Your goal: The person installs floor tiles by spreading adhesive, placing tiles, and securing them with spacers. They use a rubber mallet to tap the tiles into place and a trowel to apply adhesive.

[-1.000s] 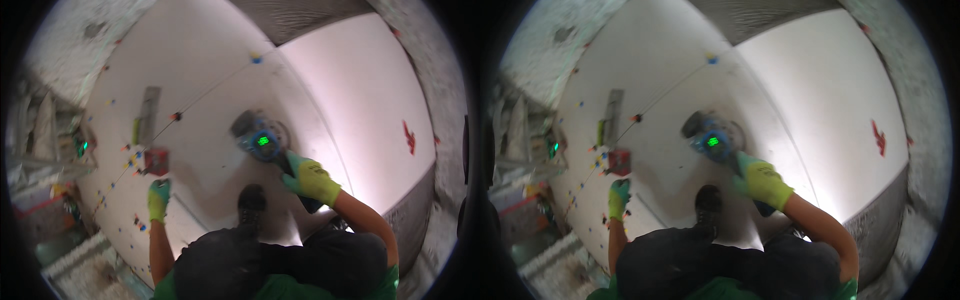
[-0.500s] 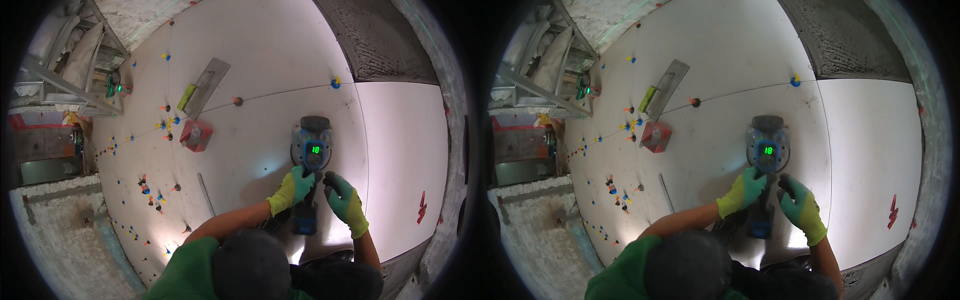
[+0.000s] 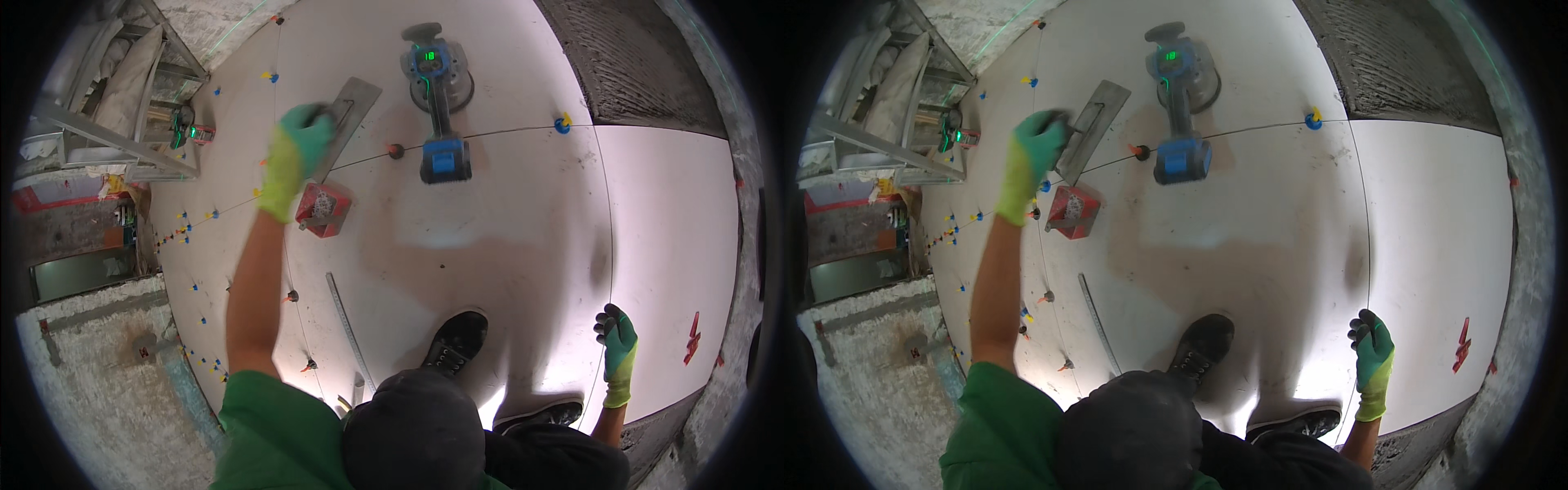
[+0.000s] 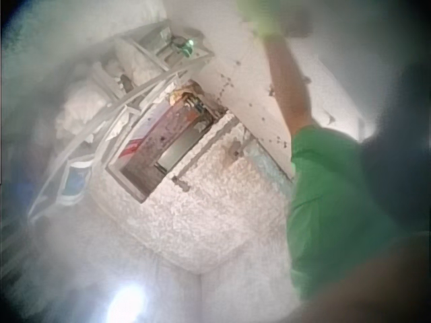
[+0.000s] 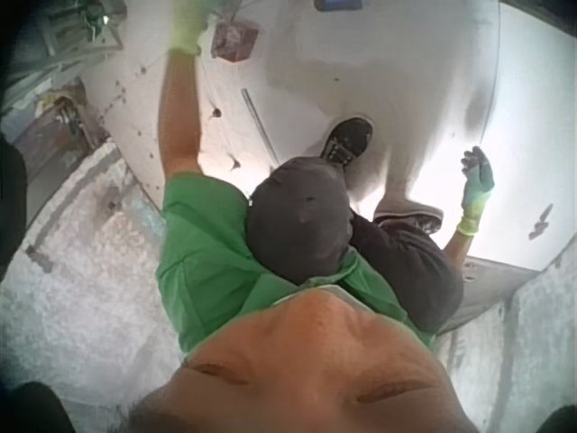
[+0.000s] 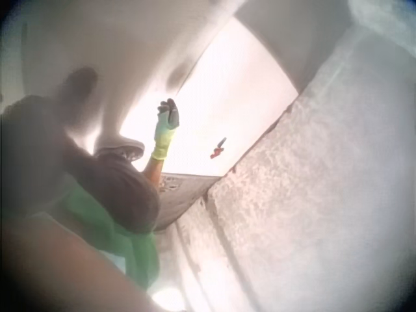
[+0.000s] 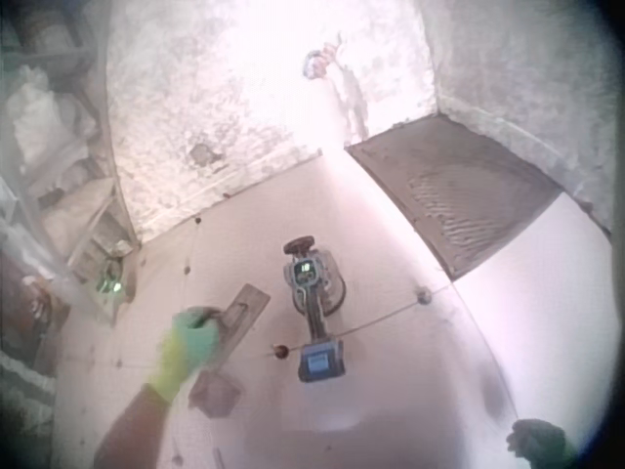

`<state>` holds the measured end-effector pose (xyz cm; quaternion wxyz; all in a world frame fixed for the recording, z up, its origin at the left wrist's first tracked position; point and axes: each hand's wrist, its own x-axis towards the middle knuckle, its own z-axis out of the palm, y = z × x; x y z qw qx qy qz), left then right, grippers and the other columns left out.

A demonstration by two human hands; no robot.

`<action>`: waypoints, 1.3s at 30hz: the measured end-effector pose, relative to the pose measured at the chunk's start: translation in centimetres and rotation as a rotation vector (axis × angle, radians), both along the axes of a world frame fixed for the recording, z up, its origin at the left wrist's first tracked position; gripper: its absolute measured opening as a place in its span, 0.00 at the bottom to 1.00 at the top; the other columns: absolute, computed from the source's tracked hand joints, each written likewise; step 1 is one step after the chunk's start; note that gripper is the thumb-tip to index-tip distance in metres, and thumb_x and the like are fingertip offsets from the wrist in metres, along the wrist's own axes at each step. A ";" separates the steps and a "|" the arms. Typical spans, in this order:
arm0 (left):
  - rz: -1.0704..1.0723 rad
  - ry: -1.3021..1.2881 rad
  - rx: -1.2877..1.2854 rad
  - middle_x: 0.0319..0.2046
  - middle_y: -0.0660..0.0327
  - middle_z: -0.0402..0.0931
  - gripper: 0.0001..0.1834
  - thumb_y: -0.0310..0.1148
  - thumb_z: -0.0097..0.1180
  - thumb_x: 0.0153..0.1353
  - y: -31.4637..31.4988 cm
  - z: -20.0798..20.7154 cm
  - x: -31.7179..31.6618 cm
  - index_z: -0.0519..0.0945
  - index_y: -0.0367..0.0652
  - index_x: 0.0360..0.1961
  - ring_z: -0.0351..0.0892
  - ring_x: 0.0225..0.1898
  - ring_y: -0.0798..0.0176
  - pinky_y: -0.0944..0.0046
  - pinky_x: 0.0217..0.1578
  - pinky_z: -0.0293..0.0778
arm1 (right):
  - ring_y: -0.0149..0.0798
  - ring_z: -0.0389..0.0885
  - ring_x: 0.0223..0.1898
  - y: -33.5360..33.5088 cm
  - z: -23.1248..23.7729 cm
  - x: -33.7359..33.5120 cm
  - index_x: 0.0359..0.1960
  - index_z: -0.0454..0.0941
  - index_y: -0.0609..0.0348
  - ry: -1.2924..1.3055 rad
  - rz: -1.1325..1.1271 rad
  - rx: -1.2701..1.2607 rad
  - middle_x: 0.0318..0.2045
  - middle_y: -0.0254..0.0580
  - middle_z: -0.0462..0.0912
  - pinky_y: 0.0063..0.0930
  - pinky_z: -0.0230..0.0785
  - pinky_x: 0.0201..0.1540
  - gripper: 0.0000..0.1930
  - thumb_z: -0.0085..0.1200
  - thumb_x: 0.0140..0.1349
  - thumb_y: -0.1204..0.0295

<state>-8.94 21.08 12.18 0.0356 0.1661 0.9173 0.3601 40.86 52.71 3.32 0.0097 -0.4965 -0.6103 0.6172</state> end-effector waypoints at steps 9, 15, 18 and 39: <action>-0.131 -0.553 -0.883 0.27 0.50 0.85 0.14 0.38 0.63 0.56 -14.7 -8.4 -0.6 0.84 0.36 0.34 0.86 0.24 0.52 0.55 0.27 0.80 | 0.29 0.80 0.37 -1.6 1.6 -1.5 0.57 0.77 0.69 -0.051 0.101 0.015 0.39 0.39 0.84 0.22 0.73 0.39 0.17 0.45 0.72 0.75; -0.432 -0.124 -1.010 0.34 0.44 0.83 0.21 0.49 0.60 0.55 -16.5 -14.0 0.0 0.84 0.39 0.33 0.83 0.39 0.39 0.45 0.39 0.77 | 0.36 0.87 0.40 -5.1 6.5 -4.6 0.53 0.82 0.63 -0.192 0.364 0.079 0.39 0.47 0.89 0.29 0.78 0.47 0.16 0.55 0.68 0.69; -0.497 -0.158 -0.945 0.34 0.42 0.82 0.21 0.48 0.58 0.58 -16.5 -12.8 0.0 0.84 0.37 0.34 0.81 0.39 0.36 0.44 0.39 0.76 | 0.37 0.87 0.37 -5.7 8.8 -5.5 0.55 0.81 0.63 -0.156 0.428 0.012 0.36 0.47 0.88 0.30 0.78 0.43 0.18 0.53 0.67 0.68; -0.404 -0.334 -0.947 0.35 0.45 0.85 0.23 0.49 0.64 0.56 -18.2 -12.3 -2.5 0.84 0.36 0.35 0.83 0.41 0.39 0.50 0.40 0.76 | 0.54 0.83 0.47 -3.7 6.8 -4.0 0.53 0.79 0.59 -0.032 0.556 0.024 0.44 0.54 0.85 0.45 0.73 0.51 0.21 0.47 0.69 0.58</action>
